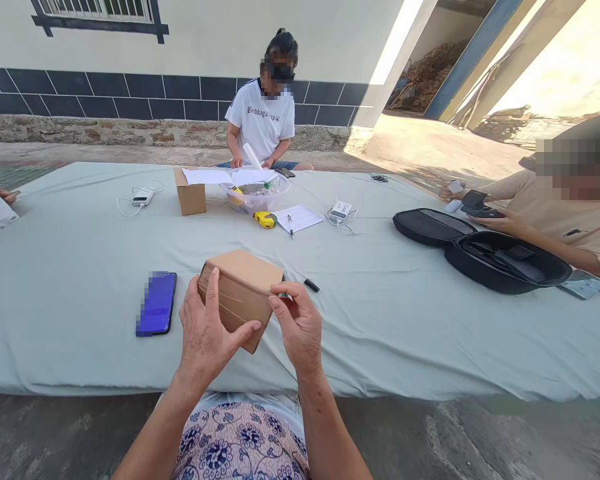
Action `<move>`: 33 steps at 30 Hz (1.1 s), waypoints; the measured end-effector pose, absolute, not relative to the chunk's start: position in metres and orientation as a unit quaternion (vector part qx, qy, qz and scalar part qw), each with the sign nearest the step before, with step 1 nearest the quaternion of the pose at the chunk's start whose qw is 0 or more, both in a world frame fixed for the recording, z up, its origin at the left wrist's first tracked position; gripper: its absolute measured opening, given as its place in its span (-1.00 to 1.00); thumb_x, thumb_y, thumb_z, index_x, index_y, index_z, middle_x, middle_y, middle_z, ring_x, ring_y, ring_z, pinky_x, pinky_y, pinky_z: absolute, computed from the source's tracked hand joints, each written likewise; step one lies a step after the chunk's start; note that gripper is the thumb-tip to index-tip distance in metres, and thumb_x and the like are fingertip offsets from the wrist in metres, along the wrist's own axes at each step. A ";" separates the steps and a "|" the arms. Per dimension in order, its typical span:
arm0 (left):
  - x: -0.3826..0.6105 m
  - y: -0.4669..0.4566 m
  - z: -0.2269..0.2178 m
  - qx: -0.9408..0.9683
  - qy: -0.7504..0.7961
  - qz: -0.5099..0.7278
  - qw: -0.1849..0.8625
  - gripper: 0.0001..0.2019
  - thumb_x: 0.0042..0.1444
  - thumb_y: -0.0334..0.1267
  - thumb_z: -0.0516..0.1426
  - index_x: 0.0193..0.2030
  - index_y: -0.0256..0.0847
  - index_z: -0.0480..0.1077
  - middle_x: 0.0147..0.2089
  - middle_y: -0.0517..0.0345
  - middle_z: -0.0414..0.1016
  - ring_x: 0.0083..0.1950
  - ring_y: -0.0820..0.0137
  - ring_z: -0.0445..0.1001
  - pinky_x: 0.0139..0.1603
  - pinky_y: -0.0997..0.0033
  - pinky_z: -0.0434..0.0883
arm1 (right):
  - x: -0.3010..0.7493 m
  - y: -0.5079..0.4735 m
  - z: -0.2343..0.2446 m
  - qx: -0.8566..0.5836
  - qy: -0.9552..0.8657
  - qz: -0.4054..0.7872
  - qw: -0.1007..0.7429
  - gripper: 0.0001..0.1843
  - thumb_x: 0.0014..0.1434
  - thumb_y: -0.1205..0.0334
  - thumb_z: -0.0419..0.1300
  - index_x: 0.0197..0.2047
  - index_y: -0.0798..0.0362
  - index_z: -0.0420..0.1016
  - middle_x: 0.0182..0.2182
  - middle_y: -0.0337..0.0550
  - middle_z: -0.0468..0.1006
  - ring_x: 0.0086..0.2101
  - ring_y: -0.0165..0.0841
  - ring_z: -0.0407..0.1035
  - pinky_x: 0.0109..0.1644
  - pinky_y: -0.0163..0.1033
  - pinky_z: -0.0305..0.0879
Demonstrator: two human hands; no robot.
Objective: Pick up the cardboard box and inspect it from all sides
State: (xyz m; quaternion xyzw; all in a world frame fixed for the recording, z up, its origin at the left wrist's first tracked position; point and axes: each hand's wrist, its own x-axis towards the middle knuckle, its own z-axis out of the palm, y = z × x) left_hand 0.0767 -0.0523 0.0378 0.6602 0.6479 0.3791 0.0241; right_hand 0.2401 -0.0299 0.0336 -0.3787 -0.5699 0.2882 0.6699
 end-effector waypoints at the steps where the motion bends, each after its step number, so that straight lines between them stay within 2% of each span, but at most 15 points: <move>1: 0.077 -0.053 0.038 0.659 0.650 0.377 0.021 0.06 -0.01 0.12 0.37 0.52 -0.18 -0.01 0.46 -0.44 0.11 0.48 -0.25 0.14 0.29 -0.31 0.26 | 0.240 -0.030 0.034 -0.376 -0.571 0.286 0.671 -0.91 0.30 0.28 0.25 -0.16 -0.08 0.59 -0.21 -0.19 0.57 -0.17 -0.34 0.47 -0.14 -0.27 0.43; 13: 0.074 -0.048 0.030 0.650 0.638 0.412 0.002 0.10 -0.01 0.17 0.39 0.54 -0.12 -0.04 0.38 -0.37 0.25 0.34 -0.19 0.32 0.20 -0.23 0.37 | 0.240 -0.028 0.032 -0.370 -0.571 0.289 0.674 -0.91 0.29 0.29 0.25 -0.18 -0.07 0.60 -0.25 -0.21 0.56 -0.21 -0.35 0.45 -0.17 -0.26 0.39; 20: 0.071 -0.045 0.027 0.658 0.622 0.424 0.006 0.01 0.09 0.14 0.34 0.55 -0.05 -0.06 0.37 -0.32 0.27 0.34 -0.15 0.32 0.22 -0.22 0.36 | 0.241 -0.025 0.031 -0.382 -0.557 0.289 0.679 -0.90 0.31 0.23 0.23 -0.21 -0.05 0.60 -0.28 -0.20 0.57 -0.24 -0.33 0.44 -0.17 -0.23 0.37; 27: 0.066 -0.043 0.028 0.657 0.603 0.449 0.050 -0.17 0.26 -0.03 0.22 0.56 -0.01 -0.07 0.43 -0.23 0.24 0.43 -0.06 0.25 0.35 -0.18 0.28 | 0.238 -0.024 0.029 -0.392 -0.533 0.319 0.678 -0.90 0.29 0.17 0.25 -0.23 -0.04 0.59 -0.30 -0.21 0.57 -0.27 -0.33 0.44 -0.23 -0.24 0.36; 30: 0.068 -0.044 0.031 0.658 0.620 0.424 0.052 -0.09 0.19 0.00 0.26 0.56 -0.07 -0.09 0.45 -0.30 0.19 0.44 -0.12 0.21 0.33 -0.27 0.26 | 0.234 -0.025 0.029 -0.391 -0.534 0.324 0.676 -0.93 0.28 0.19 0.27 -0.23 -0.04 0.59 -0.31 -0.22 0.57 -0.28 -0.34 0.45 -0.24 -0.25 0.37; 33: 0.069 -0.044 0.033 0.660 0.636 0.396 0.050 0.09 0.00 0.08 0.38 0.55 -0.10 -0.10 0.48 -0.37 0.09 0.46 -0.20 0.15 0.32 -0.32 0.24 | 0.231 -0.027 0.029 -0.382 -0.549 0.325 0.669 -0.95 0.27 0.24 0.27 -0.24 -0.05 0.59 -0.30 -0.21 0.58 -0.27 -0.34 0.46 -0.23 -0.26 0.39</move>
